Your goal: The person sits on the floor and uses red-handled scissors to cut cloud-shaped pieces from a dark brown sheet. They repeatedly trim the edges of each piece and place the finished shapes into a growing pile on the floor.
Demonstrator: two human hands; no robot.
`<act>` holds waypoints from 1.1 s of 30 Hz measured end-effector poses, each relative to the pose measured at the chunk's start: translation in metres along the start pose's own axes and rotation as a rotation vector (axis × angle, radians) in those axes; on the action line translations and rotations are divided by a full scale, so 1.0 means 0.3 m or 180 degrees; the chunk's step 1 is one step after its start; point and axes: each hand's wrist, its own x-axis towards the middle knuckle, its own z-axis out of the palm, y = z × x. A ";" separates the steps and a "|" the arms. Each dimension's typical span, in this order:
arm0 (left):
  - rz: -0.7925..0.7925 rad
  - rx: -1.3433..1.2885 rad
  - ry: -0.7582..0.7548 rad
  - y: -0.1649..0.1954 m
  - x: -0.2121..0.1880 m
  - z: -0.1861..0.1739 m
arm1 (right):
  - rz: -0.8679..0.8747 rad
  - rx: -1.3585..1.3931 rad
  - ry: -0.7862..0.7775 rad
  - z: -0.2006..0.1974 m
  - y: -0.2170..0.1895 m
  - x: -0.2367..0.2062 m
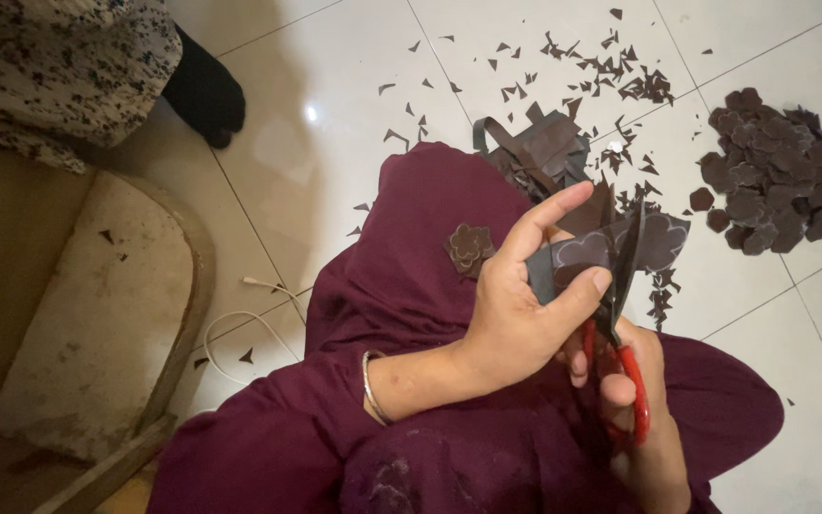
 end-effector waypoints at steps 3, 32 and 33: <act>-0.0057 0.0043 0.0034 -0.002 -0.001 -0.004 | 0.0006 0.0016 0.0150 0.040 -0.075 -0.031; -0.0069 0.0398 -0.0134 0.054 0.031 -0.040 | 0.0069 0.0219 0.0067 -0.037 -0.019 -0.066; -0.0107 0.0388 -0.0127 0.055 0.032 -0.039 | -0.0004 0.0246 0.0102 -0.033 -0.014 -0.080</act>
